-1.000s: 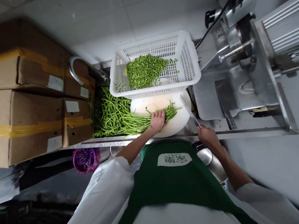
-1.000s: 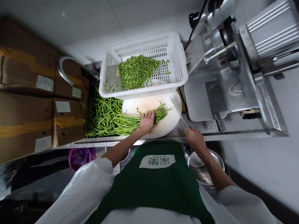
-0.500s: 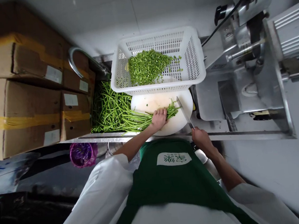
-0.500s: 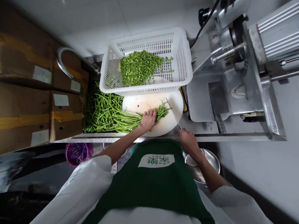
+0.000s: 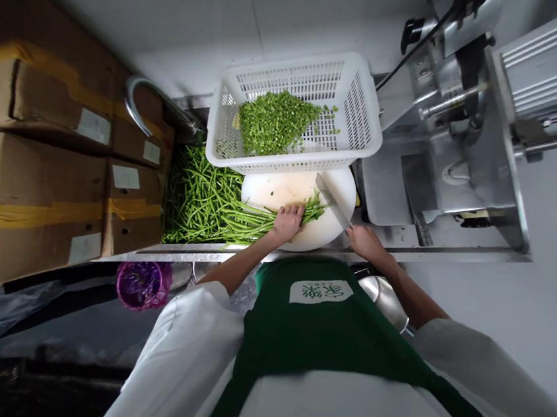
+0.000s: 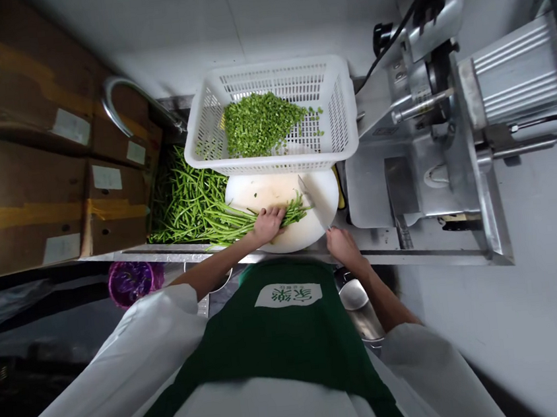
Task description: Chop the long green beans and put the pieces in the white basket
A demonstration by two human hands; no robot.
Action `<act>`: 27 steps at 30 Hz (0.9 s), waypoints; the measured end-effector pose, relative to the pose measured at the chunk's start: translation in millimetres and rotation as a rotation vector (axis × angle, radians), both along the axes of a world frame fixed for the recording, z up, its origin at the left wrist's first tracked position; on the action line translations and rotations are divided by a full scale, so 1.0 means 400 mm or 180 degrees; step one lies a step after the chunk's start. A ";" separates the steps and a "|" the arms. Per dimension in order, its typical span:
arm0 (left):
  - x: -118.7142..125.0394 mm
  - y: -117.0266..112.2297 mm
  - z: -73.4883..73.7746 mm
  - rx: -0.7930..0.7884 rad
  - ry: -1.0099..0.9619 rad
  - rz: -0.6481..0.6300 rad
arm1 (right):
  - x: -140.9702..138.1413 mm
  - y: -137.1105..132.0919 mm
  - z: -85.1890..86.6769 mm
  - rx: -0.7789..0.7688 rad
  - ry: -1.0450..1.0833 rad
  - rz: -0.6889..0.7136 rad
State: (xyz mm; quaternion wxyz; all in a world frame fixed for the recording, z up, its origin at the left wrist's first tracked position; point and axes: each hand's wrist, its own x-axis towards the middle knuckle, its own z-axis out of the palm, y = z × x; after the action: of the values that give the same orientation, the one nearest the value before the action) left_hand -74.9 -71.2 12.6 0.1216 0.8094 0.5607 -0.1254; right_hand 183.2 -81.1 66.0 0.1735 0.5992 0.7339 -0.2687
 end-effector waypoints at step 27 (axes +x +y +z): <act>-0.020 -0.023 -0.009 -0.0104 -0.0174 0.0007 | -0.020 -0.012 0.034 -0.0066 -0.0279 0.0481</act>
State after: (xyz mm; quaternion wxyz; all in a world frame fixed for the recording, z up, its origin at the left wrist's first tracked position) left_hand -83.0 -80.6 9.1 0.1503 0.8098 0.5559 -0.1123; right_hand 175.2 -86.0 79.6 0.2314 0.5515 0.7660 -0.2359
